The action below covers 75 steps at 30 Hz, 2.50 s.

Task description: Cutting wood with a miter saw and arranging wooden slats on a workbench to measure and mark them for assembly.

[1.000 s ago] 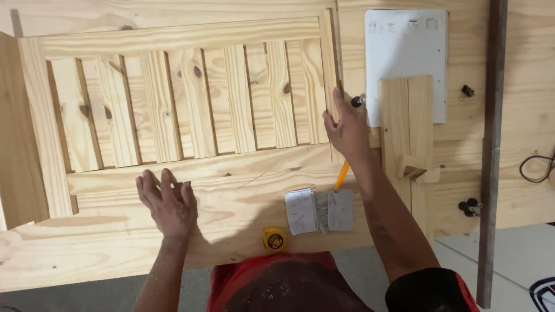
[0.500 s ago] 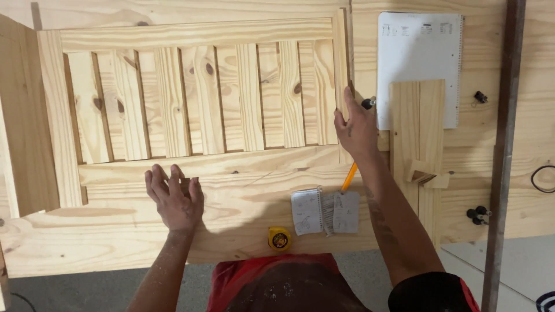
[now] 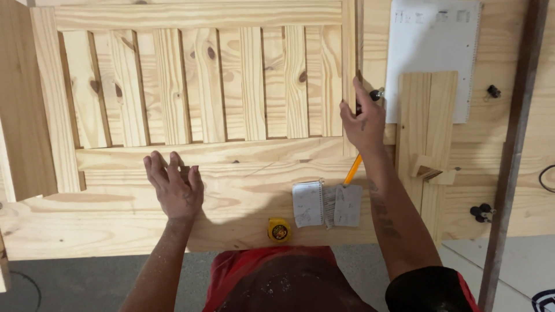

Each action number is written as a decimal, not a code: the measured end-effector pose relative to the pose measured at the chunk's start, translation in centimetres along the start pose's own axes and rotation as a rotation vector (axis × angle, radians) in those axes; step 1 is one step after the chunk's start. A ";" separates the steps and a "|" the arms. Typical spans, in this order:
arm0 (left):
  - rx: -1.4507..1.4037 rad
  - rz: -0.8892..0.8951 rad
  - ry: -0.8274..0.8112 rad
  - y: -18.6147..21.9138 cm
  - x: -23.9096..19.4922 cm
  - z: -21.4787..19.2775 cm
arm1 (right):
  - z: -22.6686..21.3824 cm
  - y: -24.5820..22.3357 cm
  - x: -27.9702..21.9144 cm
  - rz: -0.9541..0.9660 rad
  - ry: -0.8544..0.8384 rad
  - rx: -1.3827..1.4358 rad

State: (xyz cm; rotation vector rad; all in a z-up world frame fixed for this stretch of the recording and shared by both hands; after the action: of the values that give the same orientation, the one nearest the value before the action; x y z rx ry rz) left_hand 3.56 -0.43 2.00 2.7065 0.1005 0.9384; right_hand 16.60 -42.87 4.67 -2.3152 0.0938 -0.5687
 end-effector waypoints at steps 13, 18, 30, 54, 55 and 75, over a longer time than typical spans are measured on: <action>0.097 0.000 -0.048 0.7 -0.1 -0.3 | 0.0 0.6 0.1 0.107 -0.067 0.101; 0.023 0.044 -0.027 -0.3 -0.7 0.0 | 0.2 0.3 0.2 0.152 -0.137 0.062; 0.026 0.058 -0.019 0.1 -0.3 -0.2 | -0.5 -2.1 0.4 -0.118 -0.105 0.011; 0.070 -0.012 0.000 -0.9 -1.4 0.4 | -8.1 6.5 -3.3 -0.005 0.034 -0.146; 0.057 -0.022 0.010 -0.9 -1.2 0.3 | -8.0 5.2 -5.0 -0.019 0.039 -0.157; 0.077 -0.093 -0.130 -0.6 -0.9 -0.3 | -6.0 -1.3 -11.9 0.490 0.063 -0.096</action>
State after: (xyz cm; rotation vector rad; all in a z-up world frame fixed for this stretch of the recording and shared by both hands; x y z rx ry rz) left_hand 2.67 0.02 1.47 2.7979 0.2388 0.7454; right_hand 3.16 -43.08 4.93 -2.2488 0.7091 -0.3887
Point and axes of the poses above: each hand's wrist, its own x-axis towards the middle knuckle, its own z-axis out of the palm, y = z × x, the point moved 3 cm from there along x, towards the middle knuckle, and after that the axes turned 10 degrees about y, right-handed, at the moved point
